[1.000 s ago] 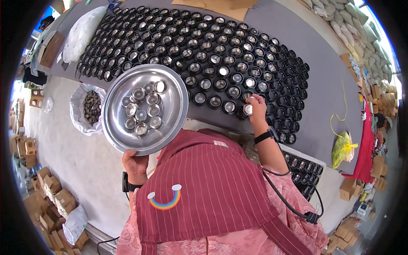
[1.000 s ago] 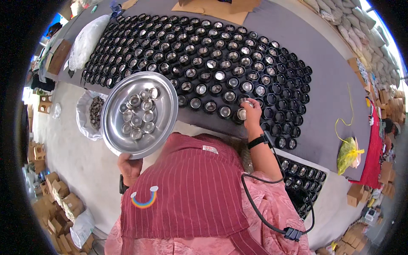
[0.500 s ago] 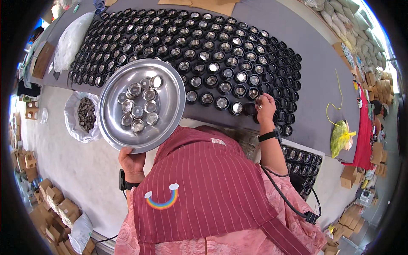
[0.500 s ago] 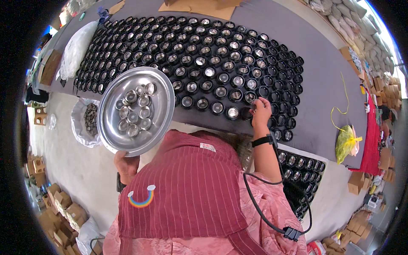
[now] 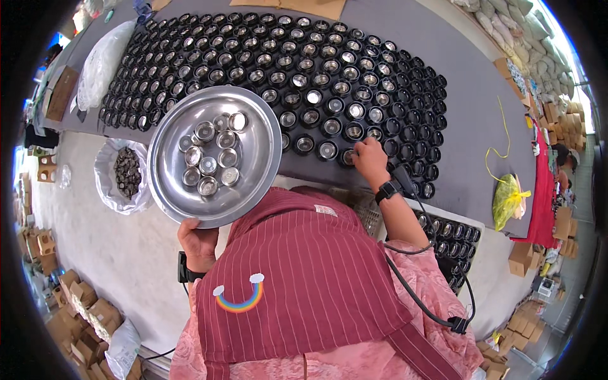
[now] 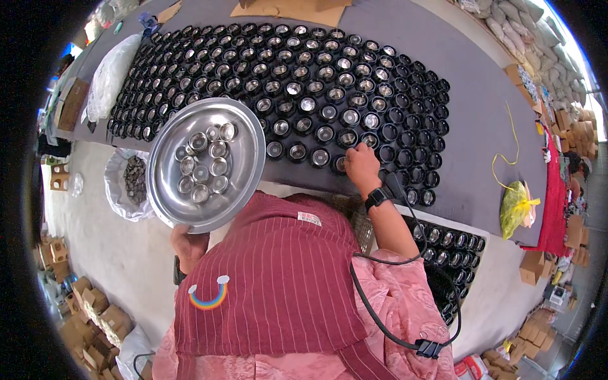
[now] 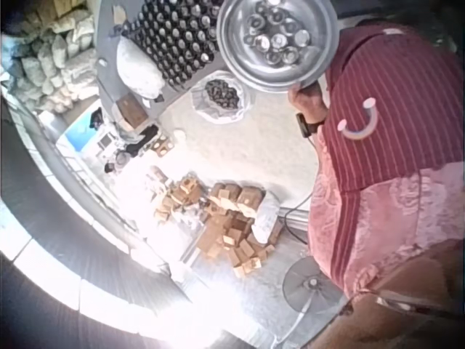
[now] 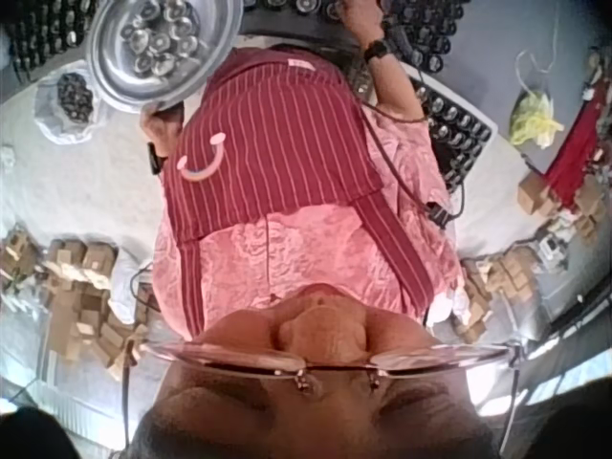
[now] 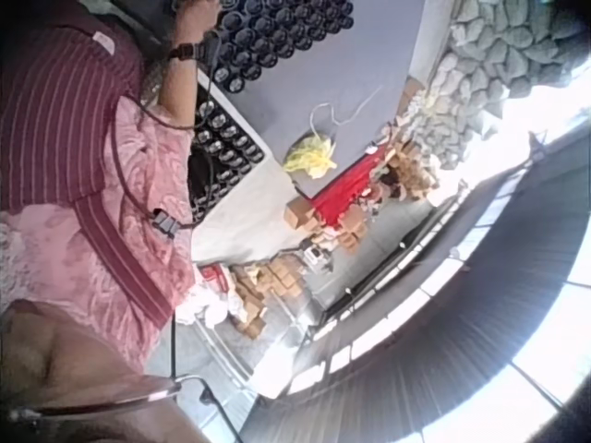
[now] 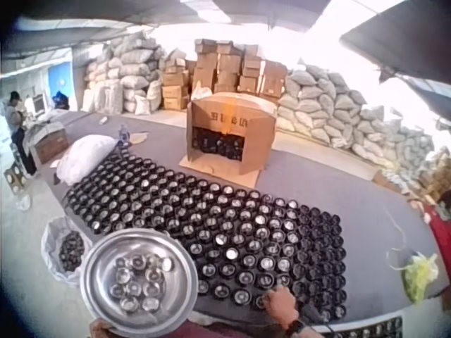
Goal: Placing silver metal caps onto black plastic circular bases arranged on a table.
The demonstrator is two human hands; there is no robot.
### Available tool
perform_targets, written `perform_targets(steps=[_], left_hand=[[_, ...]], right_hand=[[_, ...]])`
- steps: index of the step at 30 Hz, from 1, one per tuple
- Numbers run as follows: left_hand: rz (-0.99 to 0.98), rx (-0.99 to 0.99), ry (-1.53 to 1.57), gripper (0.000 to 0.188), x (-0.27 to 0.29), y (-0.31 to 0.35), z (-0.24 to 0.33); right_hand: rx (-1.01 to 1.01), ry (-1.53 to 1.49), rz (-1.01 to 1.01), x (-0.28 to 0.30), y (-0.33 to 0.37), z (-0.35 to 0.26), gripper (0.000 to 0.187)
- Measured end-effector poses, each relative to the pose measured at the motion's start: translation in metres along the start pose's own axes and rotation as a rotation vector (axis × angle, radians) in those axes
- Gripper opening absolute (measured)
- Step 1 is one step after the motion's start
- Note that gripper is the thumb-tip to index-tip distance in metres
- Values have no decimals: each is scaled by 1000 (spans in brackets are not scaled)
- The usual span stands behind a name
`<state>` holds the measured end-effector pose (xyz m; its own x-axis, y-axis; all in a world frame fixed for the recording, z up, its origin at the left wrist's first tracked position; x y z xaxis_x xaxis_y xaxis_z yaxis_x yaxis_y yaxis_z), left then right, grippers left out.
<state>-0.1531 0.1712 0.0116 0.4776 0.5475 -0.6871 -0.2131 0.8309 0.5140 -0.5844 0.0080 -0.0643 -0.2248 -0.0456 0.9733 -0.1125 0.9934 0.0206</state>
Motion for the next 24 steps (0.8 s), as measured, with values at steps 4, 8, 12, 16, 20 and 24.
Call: perform_targets(steps=[4, 8, 12, 16, 20, 24], left_hand=[[-4, -17, -2, 67, -1, 2, -1], [-2, -18, 0, 67, -2, 5, -2], [-4, -5, 0, 68, -3, 5, -4], [1, -5, -16, 68, -6, 5, -4], [16, -14, -36, 69, -4, 5, -3], [8, -23, -39, 70, -6, 4, -4]], right_hand=[[-3, 36, -35, -8, -3, 4, 19], [25, 11, 48, -4, -4, -4, 17], [47, 28, 51, -11, -7, 0, 15], [21, -11, 39, -8, -9, 5, 9], [-125, -206, 40, 16, -8, 22, 8], [-219, -240, -10, 38, -1, 56, 15]])
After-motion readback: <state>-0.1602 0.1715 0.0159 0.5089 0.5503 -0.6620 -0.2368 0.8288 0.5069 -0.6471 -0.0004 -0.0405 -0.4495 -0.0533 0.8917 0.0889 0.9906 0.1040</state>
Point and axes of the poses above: each hand's wrist, its own y-axis away from the middle knuckle, its own x-axis out of the back of the hand, z = x × y, the point moved 4 cm from there along -y, towards the middle knuckle, and after that the axes turned 1 degree about -z, right-handed, at the moved point
